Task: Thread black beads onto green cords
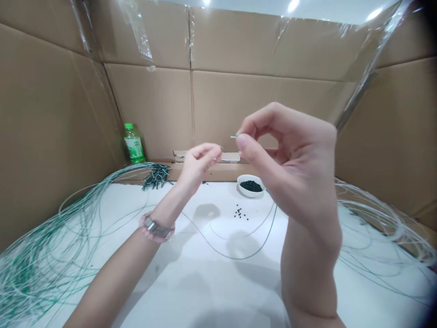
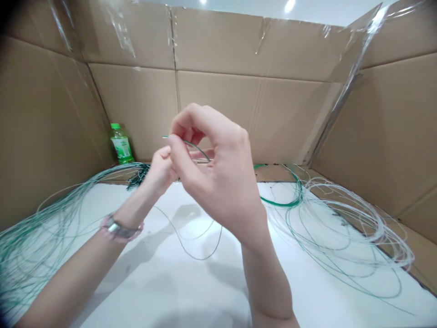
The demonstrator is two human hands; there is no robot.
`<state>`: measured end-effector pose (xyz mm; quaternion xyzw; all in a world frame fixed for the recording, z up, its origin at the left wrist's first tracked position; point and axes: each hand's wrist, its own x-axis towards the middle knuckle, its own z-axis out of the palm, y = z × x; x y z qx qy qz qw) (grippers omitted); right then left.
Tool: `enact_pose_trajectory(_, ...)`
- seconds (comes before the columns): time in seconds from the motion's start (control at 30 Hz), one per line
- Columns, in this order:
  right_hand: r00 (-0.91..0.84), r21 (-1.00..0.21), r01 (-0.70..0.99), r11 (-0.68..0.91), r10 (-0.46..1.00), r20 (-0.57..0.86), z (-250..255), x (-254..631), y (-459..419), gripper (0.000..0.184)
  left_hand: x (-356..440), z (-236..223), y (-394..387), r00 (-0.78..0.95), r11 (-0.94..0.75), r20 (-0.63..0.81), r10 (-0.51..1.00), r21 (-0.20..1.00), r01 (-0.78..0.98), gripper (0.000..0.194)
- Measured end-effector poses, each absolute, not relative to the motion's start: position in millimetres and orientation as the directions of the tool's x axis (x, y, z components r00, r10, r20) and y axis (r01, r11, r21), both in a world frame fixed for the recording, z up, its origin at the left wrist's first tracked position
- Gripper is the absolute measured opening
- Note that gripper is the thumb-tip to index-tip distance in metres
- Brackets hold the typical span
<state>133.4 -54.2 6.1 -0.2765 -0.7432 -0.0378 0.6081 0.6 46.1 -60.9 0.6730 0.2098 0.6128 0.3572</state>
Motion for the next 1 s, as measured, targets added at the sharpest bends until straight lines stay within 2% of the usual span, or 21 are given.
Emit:
enact_pose_trajectory(0.1, -0.091, -0.264, 0.445, 0.856, 0.336, 0.937, 3.7, 127.5, -51.5, 0.012, -10.0, -34.7, 26.5, 0.079, -0.555, 0.669, 0.739, 0.671, -0.493, 0.020)
enact_pose_trajectory(0.23, -0.060, -0.309, 0.298, 0.903, 0.341, 0.938, -0.7, 117.6, -50.9, 0.011, -5.7, -23.3, -1.9, 0.127, -0.424, 0.637, 0.760, 0.634, -0.647, 0.021)
enact_pose_trajectory(0.37, -0.045, -0.351, 0.254, 0.901, 0.374, 0.926, -2.9, 112.8, -54.8, 0.012, 1.2, -22.8, -14.3, 0.163, -0.350, 0.614, 0.773, 0.626, -0.697, 0.019)
enact_pose_trajectory(0.5, -0.025, -0.326, 0.290, 0.900, 0.348, 0.937, -3.2, 113.1, -56.8, 0.014, 2.1, -21.5, -16.4, 0.195, -0.330, 0.633, 0.749, 0.612, -0.719, 0.015)
enact_pose_trajectory(0.73, -0.036, -0.295, 0.378, 0.877, 0.333, 0.942, -2.6, 113.6, -58.6, 0.014, 2.0, -20.4, -17.5, 0.204, -0.330, 0.626, 0.753, 0.627, -0.705, 0.014)
enact_pose_trajectory(1.0, -0.052, -0.291, 0.376, 0.880, 0.333, 0.941, -1.9, 114.1, -60.8, 0.015, 1.1, -21.1, -17.6, 0.150, -0.400, 0.639, 0.754, 0.629, -0.667, 0.014)
